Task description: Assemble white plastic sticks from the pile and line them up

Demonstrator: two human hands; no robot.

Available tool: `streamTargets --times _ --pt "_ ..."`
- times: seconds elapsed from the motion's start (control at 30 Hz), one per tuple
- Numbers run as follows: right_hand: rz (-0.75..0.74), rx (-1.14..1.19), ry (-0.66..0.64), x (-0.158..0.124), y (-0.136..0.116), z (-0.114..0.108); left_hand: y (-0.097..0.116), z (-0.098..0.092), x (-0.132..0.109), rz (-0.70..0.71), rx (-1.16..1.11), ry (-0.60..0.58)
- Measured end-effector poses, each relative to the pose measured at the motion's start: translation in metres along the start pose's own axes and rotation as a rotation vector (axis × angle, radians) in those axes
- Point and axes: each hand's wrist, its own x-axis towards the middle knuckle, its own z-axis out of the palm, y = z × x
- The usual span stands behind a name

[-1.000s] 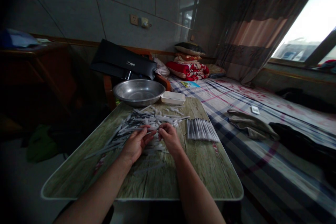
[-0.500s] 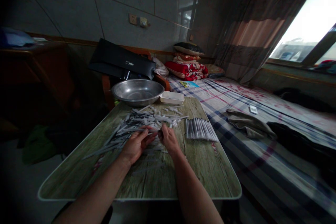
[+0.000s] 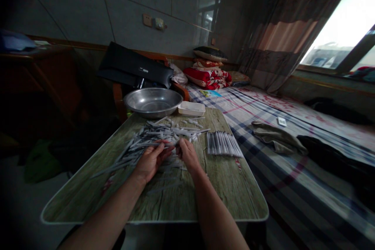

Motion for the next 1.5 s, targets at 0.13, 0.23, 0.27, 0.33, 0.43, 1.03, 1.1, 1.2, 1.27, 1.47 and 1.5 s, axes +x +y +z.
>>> streamTargets --times 0.13,0.23,0.27,0.33,0.43,1.03,1.1,1.2,1.27,1.47,1.5 --pt "0.014 0.090 -0.038 -0.001 0.000 0.001 0.000 0.001 0.000 0.005 -0.002 0.010" --pt "-0.019 -0.021 -0.011 0.002 0.003 0.001 0.001 0.003 -0.002 -0.013 0.017 -0.011" --pt "-0.022 -0.061 0.003 0.003 0.004 0.000 0.001 0.003 -0.002 -0.018 0.025 -0.014" --pt "0.003 -0.075 0.022 0.003 0.005 0.000 0.001 0.003 -0.003 -0.020 0.038 -0.012" --pt "0.037 0.051 -0.007 0.002 0.004 0.000 0.000 0.002 -0.002 -0.006 0.040 0.008" --pt "0.037 0.189 -0.107 -0.001 0.004 -0.001 -0.002 0.000 -0.001 0.000 0.052 0.006" --pt "0.071 0.205 -0.113 -0.003 0.001 0.000 -0.001 0.001 -0.001 0.000 0.046 0.003" --pt "0.153 0.206 -0.109 -0.005 -0.001 0.002 0.000 0.001 -0.002 0.005 0.058 0.001" --pt "0.157 0.189 -0.099 -0.005 -0.002 0.002 0.001 0.001 -0.002 0.014 0.070 0.002" --pt "-0.029 0.060 0.233 0.005 0.005 -0.014 -0.001 -0.003 0.003 0.110 0.012 0.104" --pt "-0.058 0.015 0.320 0.007 0.006 -0.019 -0.002 -0.004 0.004 0.132 -0.001 0.125"
